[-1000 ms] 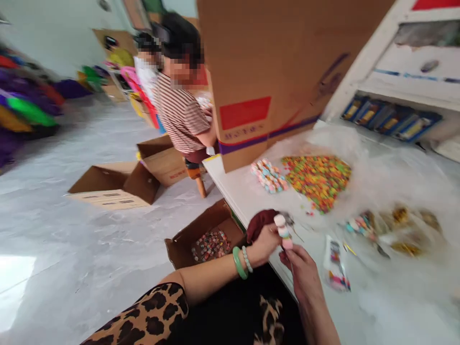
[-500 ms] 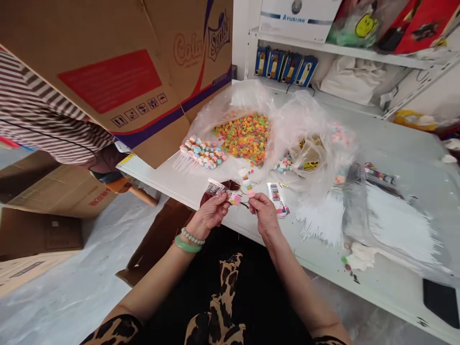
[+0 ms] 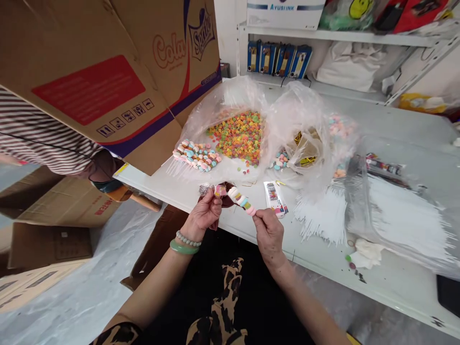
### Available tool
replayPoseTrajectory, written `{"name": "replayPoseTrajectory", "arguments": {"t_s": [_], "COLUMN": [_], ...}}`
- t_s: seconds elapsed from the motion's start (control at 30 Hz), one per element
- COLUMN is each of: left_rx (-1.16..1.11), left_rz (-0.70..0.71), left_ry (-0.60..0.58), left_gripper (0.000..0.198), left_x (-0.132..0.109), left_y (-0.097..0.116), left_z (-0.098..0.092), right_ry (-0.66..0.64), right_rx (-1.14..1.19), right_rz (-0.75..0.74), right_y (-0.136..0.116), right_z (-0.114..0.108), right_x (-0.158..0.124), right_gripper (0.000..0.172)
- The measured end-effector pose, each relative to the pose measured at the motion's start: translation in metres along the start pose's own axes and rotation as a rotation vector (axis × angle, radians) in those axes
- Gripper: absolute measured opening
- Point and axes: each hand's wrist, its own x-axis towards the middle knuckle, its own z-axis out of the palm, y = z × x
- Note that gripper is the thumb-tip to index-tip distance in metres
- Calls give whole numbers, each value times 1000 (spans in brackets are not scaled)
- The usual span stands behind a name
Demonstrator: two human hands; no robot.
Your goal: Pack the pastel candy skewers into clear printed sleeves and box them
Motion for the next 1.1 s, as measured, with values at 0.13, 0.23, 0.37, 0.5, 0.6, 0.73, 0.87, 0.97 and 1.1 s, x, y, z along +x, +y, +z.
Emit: {"name": "replayPoseTrajectory", "arguments": {"t_s": [0.13,0.23,0.37,0.5,0.6,0.73,0.87,0.97,1.1], "left_rx": [-57,-79,-49,36,111,157,284,359,367], "left_rz": [-25,-37,-22,59,175,281,310,325,338], "left_ry": [32,25,-7,-36,-111,-182,-222,-219,-189], "left_gripper": [20,17,14,12,16,18,24,27,30], "left_x": [-2,-3,1,9,14,17,12,8,5], "left_y": [-4,-9,-14,-14,-11,-5,-2,-3,-12], "left_z": [8,11,9,3,-2,-2,2,4,5], "right_ry": [29,63,102,125,111,43,-94,-132,-208], "right_rx": [-148,-235,-388,-568,-611,-478,-200,-33,255], "right_rz": [-170,-285,-408,-569,-616,-524,-210,95,438], "right_y": [0,4,9,10,9,5,-4,-8,-2], "right_z": [3,4,4,-1,-4,-3,2,8,19], "right_x": [3,4,5,4,4,4,3,5,5], "right_gripper": [14,14,19,27,27,20,14,13,13]}}
